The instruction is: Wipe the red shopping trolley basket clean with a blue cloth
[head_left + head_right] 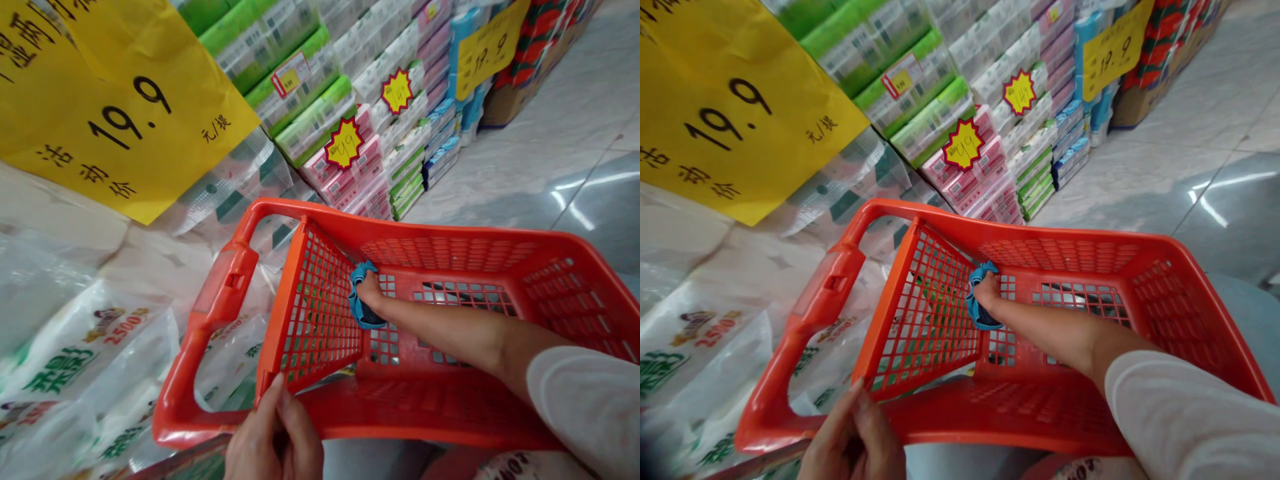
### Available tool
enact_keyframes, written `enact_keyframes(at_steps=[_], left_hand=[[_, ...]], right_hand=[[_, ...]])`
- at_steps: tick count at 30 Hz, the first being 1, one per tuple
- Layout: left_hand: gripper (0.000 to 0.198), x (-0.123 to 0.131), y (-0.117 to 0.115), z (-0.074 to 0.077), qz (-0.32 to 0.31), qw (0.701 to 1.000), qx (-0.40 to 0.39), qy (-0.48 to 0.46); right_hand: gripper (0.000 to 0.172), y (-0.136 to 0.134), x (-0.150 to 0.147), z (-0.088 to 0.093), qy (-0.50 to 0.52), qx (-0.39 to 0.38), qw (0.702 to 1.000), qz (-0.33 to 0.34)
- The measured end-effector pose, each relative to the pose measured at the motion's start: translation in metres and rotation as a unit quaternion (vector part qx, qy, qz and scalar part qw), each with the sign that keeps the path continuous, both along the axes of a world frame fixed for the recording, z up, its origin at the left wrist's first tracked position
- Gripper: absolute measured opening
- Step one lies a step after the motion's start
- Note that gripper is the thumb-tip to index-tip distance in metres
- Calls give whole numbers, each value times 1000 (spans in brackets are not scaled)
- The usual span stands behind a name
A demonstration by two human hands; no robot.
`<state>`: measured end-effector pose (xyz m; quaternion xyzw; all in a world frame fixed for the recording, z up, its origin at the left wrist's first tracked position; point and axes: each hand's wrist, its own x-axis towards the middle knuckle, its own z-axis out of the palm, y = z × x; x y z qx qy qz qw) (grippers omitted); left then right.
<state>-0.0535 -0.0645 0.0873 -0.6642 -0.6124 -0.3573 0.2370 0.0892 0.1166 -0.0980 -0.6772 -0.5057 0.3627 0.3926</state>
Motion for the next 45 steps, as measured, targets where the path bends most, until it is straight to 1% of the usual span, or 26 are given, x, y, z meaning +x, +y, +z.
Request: enact_keyframes(at_steps=[2,5,7,9,10,12,14,15,17,18,19,20,23,24,25,27,29,30,33,35,37,39,42,44,45], left_hand=[[23,2,0,-1,13,1000,6,-6],[21,6,1,0,28,999,23,-3],[21,8,2,1,31,999,21,0],[21,8,2,2,33,999,16,1],[21,8,2,2,35,999,15,2],[22,6,2,1,38,999,7,5],[22,5,2,2,44,999,-3,17],[22,5,2,2,47,999,-3,28],[23,6,1,3,47,997,3,55],[22,7,1,4,44,997,8,67],[22,8,1,5,38,996,12,76],[21,9,1,5,30,996,14,83],[24,11,2,6,2,995,29,95],[27,12,3,5,-4,995,35,97],[28,12,3,4,-8,994,40,98],[29,12,5,3,-8,994,45,96],[32,11,7,1,-10,994,44,99],[34,10,7,1,-13,993,46,104],[37,10,9,0,-29,992,52,115],[37,11,10,-1,-36,991,57,113],[36,12,11,-1,-43,992,57,102],[34,14,12,-1,-50,993,54,87],[28,17,15,-1,-49,995,59,63],[25,19,16,-1,-49,995,61,56],[24,19,17,0,-51,995,64,56]], right_hand=[[32,2,1,-7,-19,-22,1000,7],[35,2,1,-10,-49,-50,997,36],[37,-6,2,-14,-74,-92,991,60],[38,-25,1,-19,-99,-132,982,96],[37,-39,0,-21,-109,-141,976,125],[36,-70,-1,-24,-125,-136,960,210],[35,-99,2,-23,-135,-108,933,317],[33,-108,6,-23,-138,-87,915,369],[25,-113,19,-22,-147,-43,884,442],[19,-108,28,-22,-155,-22,875,459],[12,-97,38,-22,-168,-5,872,461],[9,-83,47,-22,-184,8,874,450],[21,-36,71,-21,-246,14,897,367],[22,-25,76,-20,-265,8,903,339],[22,-17,80,-20,-282,1,907,314],[26,-15,86,-18,-306,-18,908,285],[33,-26,98,-17,-321,-40,907,270],[33,-33,107,-16,-327,-53,907,262],[14,-56,148,-11,-342,-95,903,243],[16,-68,177,-4,-352,-127,893,248],[19,-82,194,6,-358,-157,880,270],[18,-99,191,17,-357,-175,865,306],[14,-128,157,30,-335,-175,840,390],[24,-142,134,35,-315,-172,819,447],[28,-146,129,37,-314,-173,810,464]])
